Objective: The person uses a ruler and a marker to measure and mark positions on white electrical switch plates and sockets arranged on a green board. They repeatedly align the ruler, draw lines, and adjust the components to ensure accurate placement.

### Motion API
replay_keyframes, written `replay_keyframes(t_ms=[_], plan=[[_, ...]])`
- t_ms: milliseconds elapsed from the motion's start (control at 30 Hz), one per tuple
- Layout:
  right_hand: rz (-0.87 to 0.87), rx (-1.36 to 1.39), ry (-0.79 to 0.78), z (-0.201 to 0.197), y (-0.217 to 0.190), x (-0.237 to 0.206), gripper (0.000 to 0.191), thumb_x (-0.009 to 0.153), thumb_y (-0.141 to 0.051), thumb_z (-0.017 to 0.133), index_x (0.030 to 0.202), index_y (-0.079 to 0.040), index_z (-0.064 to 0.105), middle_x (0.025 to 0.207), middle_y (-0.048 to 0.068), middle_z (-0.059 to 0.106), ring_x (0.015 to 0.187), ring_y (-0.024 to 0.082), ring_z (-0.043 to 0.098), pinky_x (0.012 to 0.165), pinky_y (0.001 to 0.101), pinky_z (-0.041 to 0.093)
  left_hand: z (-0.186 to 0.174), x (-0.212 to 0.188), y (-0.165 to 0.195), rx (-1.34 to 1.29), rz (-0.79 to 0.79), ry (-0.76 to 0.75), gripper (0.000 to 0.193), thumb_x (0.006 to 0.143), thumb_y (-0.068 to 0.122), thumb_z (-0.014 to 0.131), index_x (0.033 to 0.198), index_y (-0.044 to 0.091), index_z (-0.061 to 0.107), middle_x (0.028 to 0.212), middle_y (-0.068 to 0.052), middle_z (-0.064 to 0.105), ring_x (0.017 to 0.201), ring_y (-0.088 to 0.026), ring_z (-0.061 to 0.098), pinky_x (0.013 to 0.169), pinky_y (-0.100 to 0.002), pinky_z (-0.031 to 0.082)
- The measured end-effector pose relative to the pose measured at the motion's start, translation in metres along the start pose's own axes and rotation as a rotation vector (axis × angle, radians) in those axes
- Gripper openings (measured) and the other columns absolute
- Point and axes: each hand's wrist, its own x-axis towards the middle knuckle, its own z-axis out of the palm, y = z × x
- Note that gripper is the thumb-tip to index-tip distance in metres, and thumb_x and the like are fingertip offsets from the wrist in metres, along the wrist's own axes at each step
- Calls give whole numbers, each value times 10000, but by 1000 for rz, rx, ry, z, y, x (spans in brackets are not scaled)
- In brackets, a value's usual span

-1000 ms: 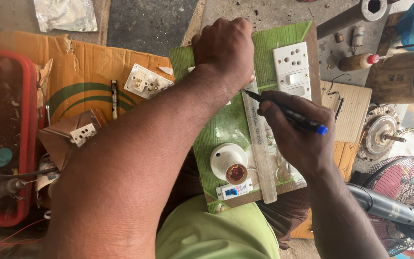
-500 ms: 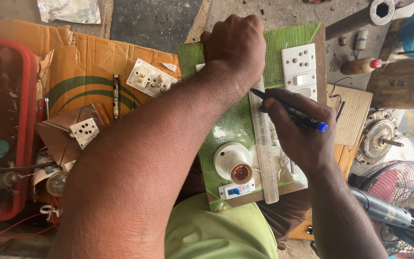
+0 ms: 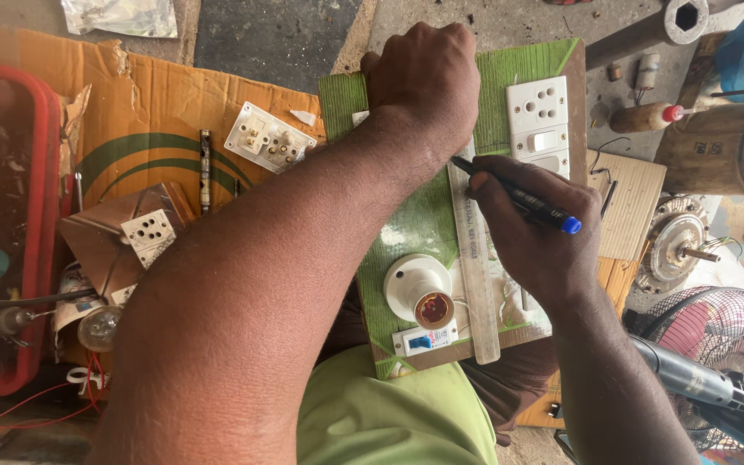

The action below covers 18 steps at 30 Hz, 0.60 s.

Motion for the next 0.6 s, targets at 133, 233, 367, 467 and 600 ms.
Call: replay_keyframes(t_ms=[133, 233, 367, 467, 600], plan=[[-24, 21, -6, -1, -1, 0, 171, 1002, -130, 730, 1139, -40, 779, 908, 64, 788, 792, 52, 701, 701, 228, 570, 1, 0, 0, -4, 3, -2, 86, 970, 198, 622, 1001, 133, 667, 837, -57, 705, 858, -222, 732, 901, -529, 532], [-5, 11, -18, -2, 0, -1, 173, 997, -132, 733, 1136, -40, 782, 881, 63, 782, 769, 50, 688, 685, 227, 563, 2, 0, -1, -12, 11, 15, 92, 970, 210, 625, 983, 134, 673, 835, -58, 702, 861, -225, 730, 899, -535, 531], [-2, -10, -38, -6, 0, -4, 177, 993, -131, 730, 1137, -40, 780, 849, 60, 773, 743, 50, 676, 656, 228, 550, 2, 1, -1, -7, 6, 11, 87, 960, 209, 631, 962, 136, 678, 831, -54, 705, 878, -225, 726, 915, -536, 526], [15, -16, -54, -8, 0, -8, 185, 985, -137, 730, 1140, -48, 777, 864, 55, 779, 750, 45, 691, 652, 227, 556, 2, 0, -2, -9, 23, 27, 99, 975, 203, 623, 958, 125, 680, 844, -58, 707, 888, -227, 729, 923, -549, 523], [4, -30, -63, -11, 0, -15, 188, 982, -129, 730, 1145, -46, 776, 877, 69, 778, 759, 54, 686, 665, 236, 557, 1, 0, -1, -7, 17, 27, 104, 962, 212, 623, 979, 127, 681, 858, -63, 707, 893, -235, 728, 931, -551, 518]])
